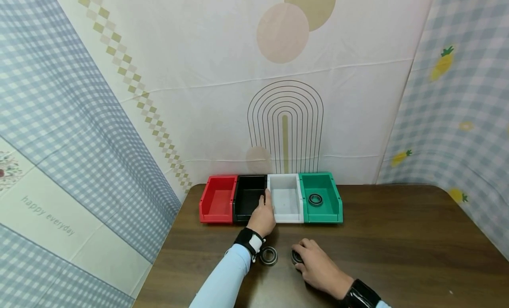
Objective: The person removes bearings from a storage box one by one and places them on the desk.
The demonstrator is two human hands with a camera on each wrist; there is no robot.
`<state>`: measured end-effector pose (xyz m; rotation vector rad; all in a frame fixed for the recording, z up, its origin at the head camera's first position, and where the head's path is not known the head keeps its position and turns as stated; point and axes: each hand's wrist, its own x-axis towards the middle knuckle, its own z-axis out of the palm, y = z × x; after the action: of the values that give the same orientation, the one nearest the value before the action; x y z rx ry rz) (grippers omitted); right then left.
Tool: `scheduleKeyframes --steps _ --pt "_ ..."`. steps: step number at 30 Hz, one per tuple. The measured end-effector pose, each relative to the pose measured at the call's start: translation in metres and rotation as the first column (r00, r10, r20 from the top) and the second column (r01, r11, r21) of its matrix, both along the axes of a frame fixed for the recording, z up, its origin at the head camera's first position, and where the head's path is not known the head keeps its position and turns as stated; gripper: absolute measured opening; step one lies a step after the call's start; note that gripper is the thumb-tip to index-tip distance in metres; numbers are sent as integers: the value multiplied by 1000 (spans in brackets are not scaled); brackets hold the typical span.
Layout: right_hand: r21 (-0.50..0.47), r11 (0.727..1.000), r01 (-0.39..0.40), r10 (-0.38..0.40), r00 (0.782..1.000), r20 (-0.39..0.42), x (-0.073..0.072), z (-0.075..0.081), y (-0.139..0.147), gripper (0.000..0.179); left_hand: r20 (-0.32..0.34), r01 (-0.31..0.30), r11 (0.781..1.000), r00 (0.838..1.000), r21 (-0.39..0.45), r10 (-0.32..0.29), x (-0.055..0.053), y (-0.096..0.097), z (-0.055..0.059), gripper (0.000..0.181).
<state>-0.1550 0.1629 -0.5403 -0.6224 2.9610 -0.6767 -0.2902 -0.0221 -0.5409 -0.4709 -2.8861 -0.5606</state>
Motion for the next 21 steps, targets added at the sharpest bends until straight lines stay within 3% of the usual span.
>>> scheduleKeyframes --steps 7,14,21 --pt "34 999 7 -7 1000 13 -1 0 -1 40 -34 7 1000 999 -6 -8 0 0 -1 66" --pt "69 998 -5 2 999 43 -3 3 -3 40 -107 -4 999 994 -35 0 -9 -3 -17 65" --pt "116 993 -30 20 996 86 -6 9 -4 40 -31 1 1000 1000 -8 -2 -3 -1 -6 64"
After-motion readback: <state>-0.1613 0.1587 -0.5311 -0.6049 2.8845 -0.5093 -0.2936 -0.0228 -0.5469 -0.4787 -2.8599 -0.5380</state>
